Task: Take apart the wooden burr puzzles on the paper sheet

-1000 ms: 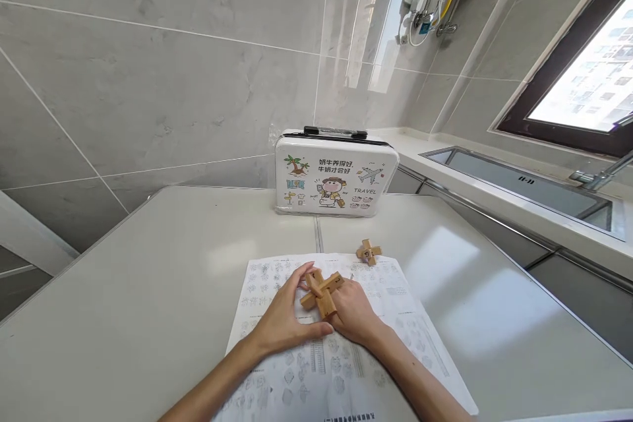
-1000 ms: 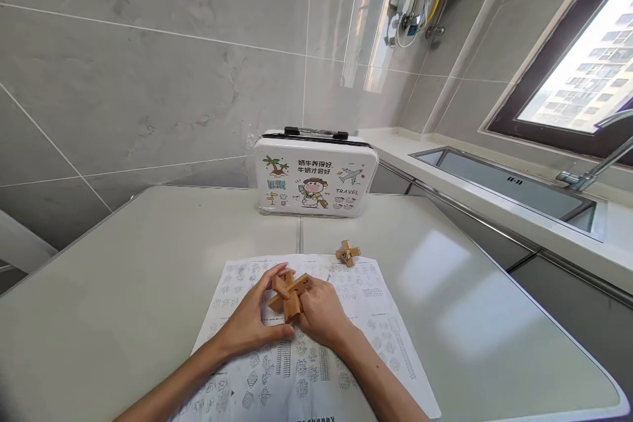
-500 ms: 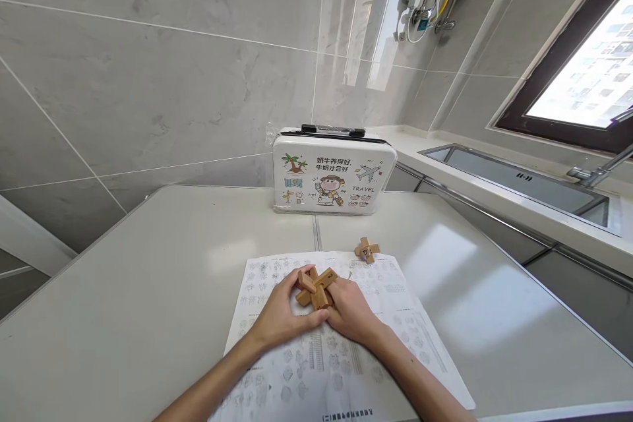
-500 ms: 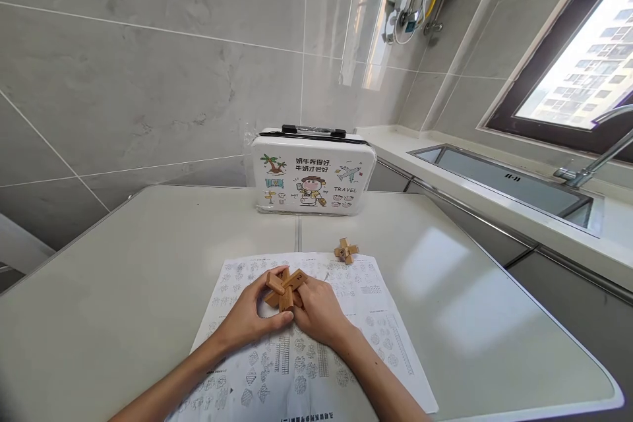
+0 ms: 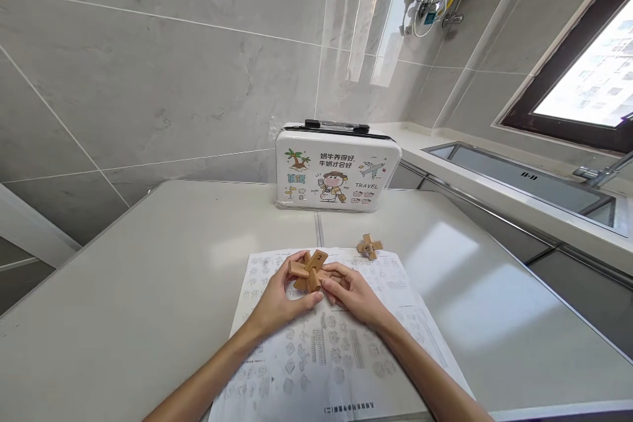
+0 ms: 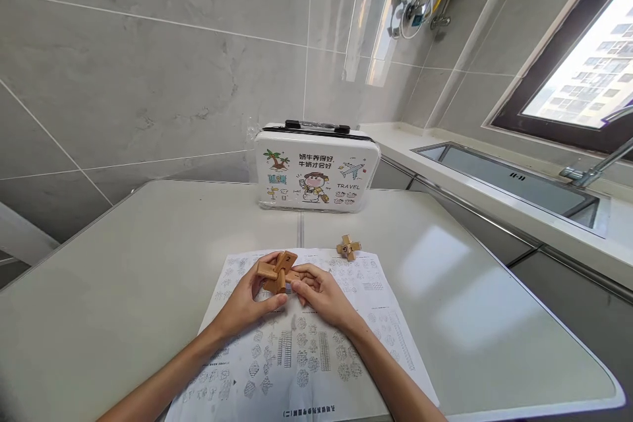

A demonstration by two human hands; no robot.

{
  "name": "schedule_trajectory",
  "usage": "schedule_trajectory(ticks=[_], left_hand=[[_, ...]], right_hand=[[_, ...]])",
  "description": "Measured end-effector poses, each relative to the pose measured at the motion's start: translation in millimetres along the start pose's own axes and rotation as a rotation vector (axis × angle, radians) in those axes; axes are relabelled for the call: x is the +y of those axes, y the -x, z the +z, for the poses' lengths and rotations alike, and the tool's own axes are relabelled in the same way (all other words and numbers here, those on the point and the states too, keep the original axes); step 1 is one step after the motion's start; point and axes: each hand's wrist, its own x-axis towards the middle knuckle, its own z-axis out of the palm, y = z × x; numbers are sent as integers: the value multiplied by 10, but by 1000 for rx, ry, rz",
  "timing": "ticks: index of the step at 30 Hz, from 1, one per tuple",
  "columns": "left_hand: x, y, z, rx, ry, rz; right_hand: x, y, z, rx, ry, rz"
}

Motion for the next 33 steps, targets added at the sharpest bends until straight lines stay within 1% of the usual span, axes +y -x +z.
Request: schedule_trajectory(ticks=[5, 9, 11, 15, 19, 22, 24, 26, 28, 31, 33], left_hand=[[-10, -3, 6, 12, 14, -10], [-35, -2, 14, 19, -58, 2], [-16, 5, 28, 17, -132, 9], [63, 22, 67, 20, -215, 3], [90, 31, 81, 36, -250, -5], [52, 24, 68, 28, -226, 2], [15, 10, 49, 16, -159, 13], [-15, -11, 22, 13, -65, 26], [-30, -32, -7, 13, 19, 32], [-31, -54, -37, 5, 107, 37], [-28, -55, -41, -17, 136, 42]], right_hand=[[21, -9, -15, 21, 50, -12], [1, -25, -38, 134, 147, -117], [1, -31, -55, 161, 129, -152], [34, -38, -75, 160, 57, -161], [75, -33, -85, 138, 67, -184], [78, -32, -94, 138, 85, -197], [59, -34, -92, 141, 100, -197], [27, -32, -77, 134, 112, -174], [-8, -25, -51, 81, 75, -102], [-36, -7, -14, -61, -143, 48], [-30, 4, -6, -119, -323, 136]])
